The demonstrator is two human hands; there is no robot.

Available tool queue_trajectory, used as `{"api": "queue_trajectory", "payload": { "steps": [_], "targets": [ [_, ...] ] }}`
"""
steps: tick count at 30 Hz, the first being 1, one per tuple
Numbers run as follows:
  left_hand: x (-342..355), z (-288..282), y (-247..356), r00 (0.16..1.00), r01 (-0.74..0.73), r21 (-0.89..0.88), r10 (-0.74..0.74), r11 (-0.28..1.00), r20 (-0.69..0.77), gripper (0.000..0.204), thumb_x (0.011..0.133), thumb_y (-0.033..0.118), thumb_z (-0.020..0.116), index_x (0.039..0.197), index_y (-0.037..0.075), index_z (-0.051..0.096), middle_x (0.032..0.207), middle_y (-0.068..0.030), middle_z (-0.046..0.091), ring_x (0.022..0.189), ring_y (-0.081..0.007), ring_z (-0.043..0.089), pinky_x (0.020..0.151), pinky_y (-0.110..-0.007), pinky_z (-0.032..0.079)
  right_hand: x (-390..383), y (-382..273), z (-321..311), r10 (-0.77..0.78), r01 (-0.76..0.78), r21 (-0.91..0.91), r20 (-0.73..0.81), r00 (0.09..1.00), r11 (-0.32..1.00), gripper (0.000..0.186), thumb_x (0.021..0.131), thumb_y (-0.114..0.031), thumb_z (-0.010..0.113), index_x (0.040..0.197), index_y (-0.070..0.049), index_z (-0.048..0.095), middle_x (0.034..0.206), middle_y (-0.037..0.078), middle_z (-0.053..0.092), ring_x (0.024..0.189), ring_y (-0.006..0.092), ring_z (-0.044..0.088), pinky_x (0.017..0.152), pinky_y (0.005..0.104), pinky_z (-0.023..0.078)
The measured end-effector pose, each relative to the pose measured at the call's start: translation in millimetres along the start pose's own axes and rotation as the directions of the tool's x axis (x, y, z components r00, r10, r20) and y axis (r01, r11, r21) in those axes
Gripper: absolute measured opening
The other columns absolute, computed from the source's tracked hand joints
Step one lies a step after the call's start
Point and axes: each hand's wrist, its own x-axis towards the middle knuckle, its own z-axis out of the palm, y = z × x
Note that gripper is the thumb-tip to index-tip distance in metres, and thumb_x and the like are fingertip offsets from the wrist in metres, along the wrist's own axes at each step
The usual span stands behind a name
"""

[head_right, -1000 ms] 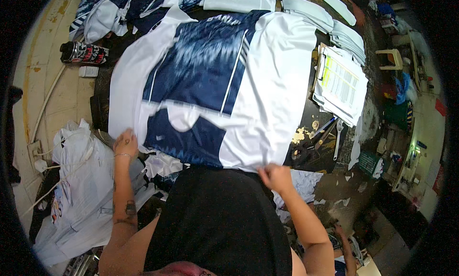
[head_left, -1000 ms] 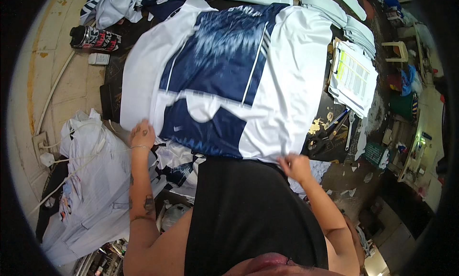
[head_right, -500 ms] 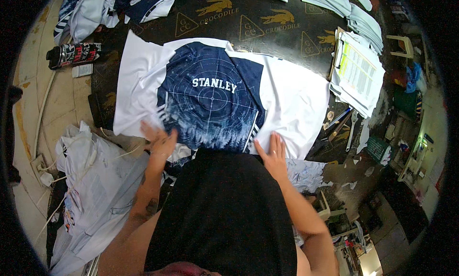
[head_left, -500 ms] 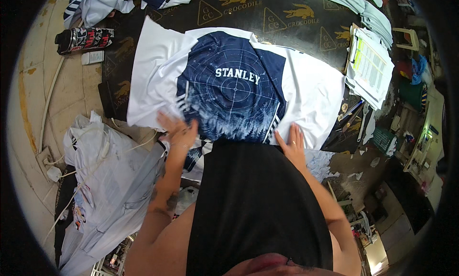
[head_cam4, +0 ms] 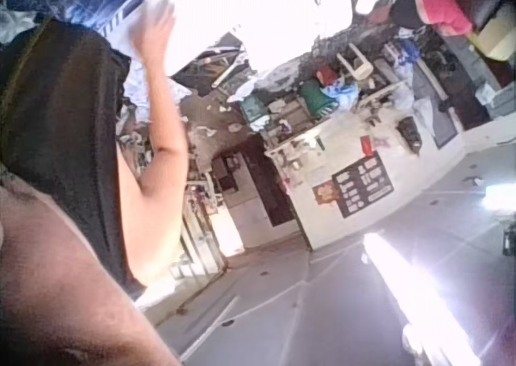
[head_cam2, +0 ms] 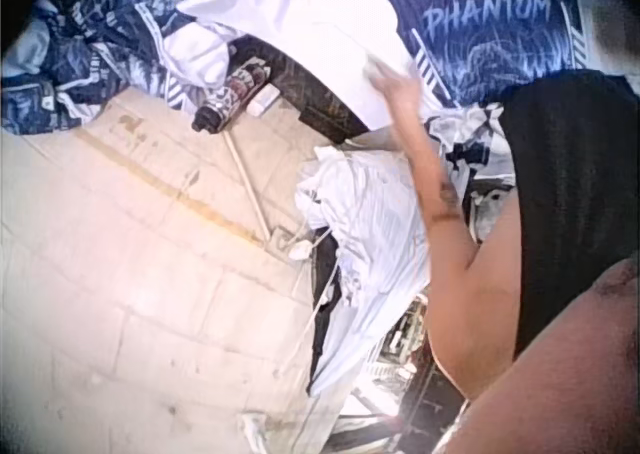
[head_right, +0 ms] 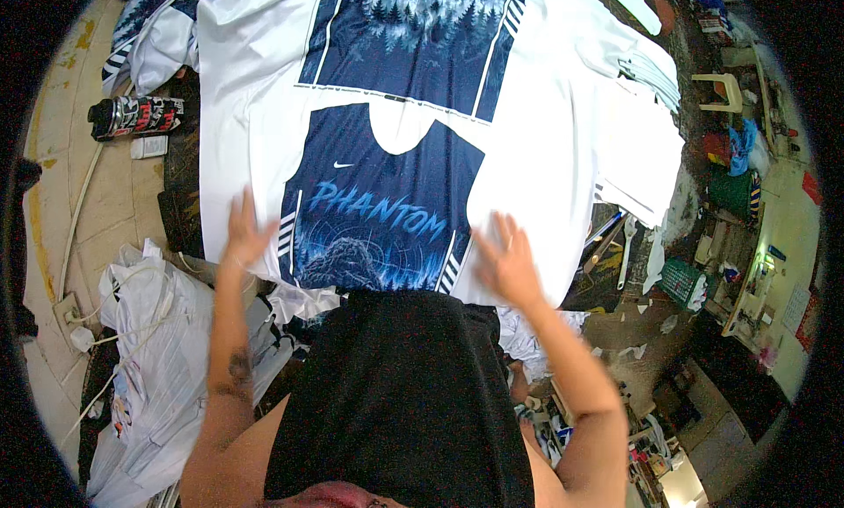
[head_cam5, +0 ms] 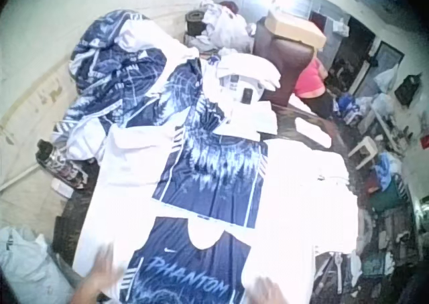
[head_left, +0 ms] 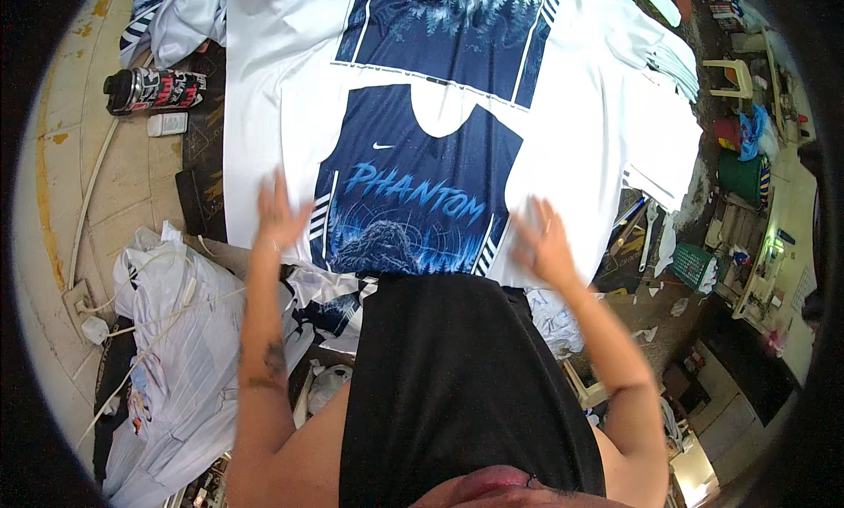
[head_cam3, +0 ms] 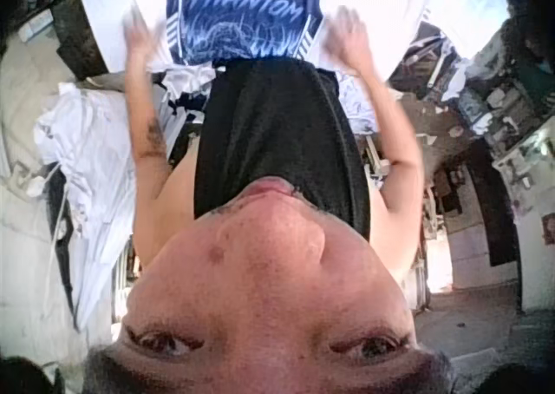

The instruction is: The person repeatedly picks up printed jerseys, writes on a clipboard, and uses shears to cut along the side seams. They handle multiple jerseys one at a time, placing cut pieces aside and continuing the cycle.

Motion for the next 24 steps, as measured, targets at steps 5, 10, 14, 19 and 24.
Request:
{"api": "queue_trajectory", "payload": {
  "steps": [5, 10, 14, 19, 24],
  "targets": [
    [-77, 90, 70, 0.905, 0.426, -0.065, -0.426, 0.902, 0.01, 0.122, 0.088, 0.068, 0.068, 0.17, 0.014, -0.006, 0.169, -0.0361, -0.017, 0.155, -0.0614, -0.007, 0.114, -0.083, 0.014, -50, -55, 42, 0.09, -0.019, -0.218, 0.318, 0.944, 0.976, 0.081, 0.082, -0.046, 0.082, 0.156, -0.038, 0.05, 0.17, 0.024, 0.026, 0.157, 0.0484, 0.023, 0.12, 0.0726, 0.022],
    [152, -72, 99, 0.954, -0.109, 0.047, 0.118, 0.993, -0.277, 0.117, 0.089, 0.053, 0.073, 0.168, 0.002, 0.004, 0.169, -0.0399, 0.001, 0.159, -0.0529, 0.004, 0.13, -0.055, 0.01, 174, 76, -109, 0.085, -0.049, -0.122, 0.309, 0.947, 0.991, 0.076, 0.08, -0.034, 0.085, 0.149, -0.018, 0.058, 0.143, 0.02, 0.063, 0.134, 0.0394, 0.056, 0.112, 0.0545, 0.044],
    [285, -235, 22, 0.431, -0.328, 0.295, 0.42, 0.897, -0.799, 0.089, 0.097, 0.043, 0.071, 0.166, 0.007, 0.029, 0.165, -0.0226, 0.04, 0.147, -0.0464, 0.041, 0.122, -0.049, 0.036, 250, 161, -225, -0.053, -0.194, -0.5, -0.438, 0.898, 0.844, 0.067, 0.08, -0.002, 0.081, 0.143, -0.009, 0.059, 0.15, 0.023, 0.055, 0.135, 0.0397, 0.055, 0.115, 0.0468, 0.046],
    [213, -159, 34, 0.88, -0.398, -0.221, 0.302, 0.89, -0.367, 0.061, 0.102, 0.029, 0.062, 0.158, 0.012, 0.045, 0.146, -0.0252, 0.06, 0.139, -0.0388, 0.055, 0.118, -0.044, 0.042, 108, 49, -104, 0.216, -0.213, 0.05, -0.081, 0.973, 0.976, 0.055, 0.089, -0.026, 0.081, 0.139, -0.014, 0.061, 0.132, 0.023, 0.065, 0.125, 0.0397, 0.062, 0.107, 0.0467, 0.049],
    [76, 5, 46, 0.837, 0.217, 0.157, -0.101, 0.964, -0.538, 0.082, 0.101, 0.066, 0.048, 0.17, 0.029, 0.021, 0.175, -0.0232, 0.012, 0.16, -0.0474, 0.013, 0.121, -0.073, 0.016, -65, -20, -6, 0.177, -0.163, 0.089, -0.175, 0.969, 0.983, 0.06, 0.087, -0.023, 0.081, 0.143, -0.014, 0.063, 0.145, 0.023, 0.054, 0.134, 0.0428, 0.051, 0.114, 0.0537, 0.04]
  ]
}}
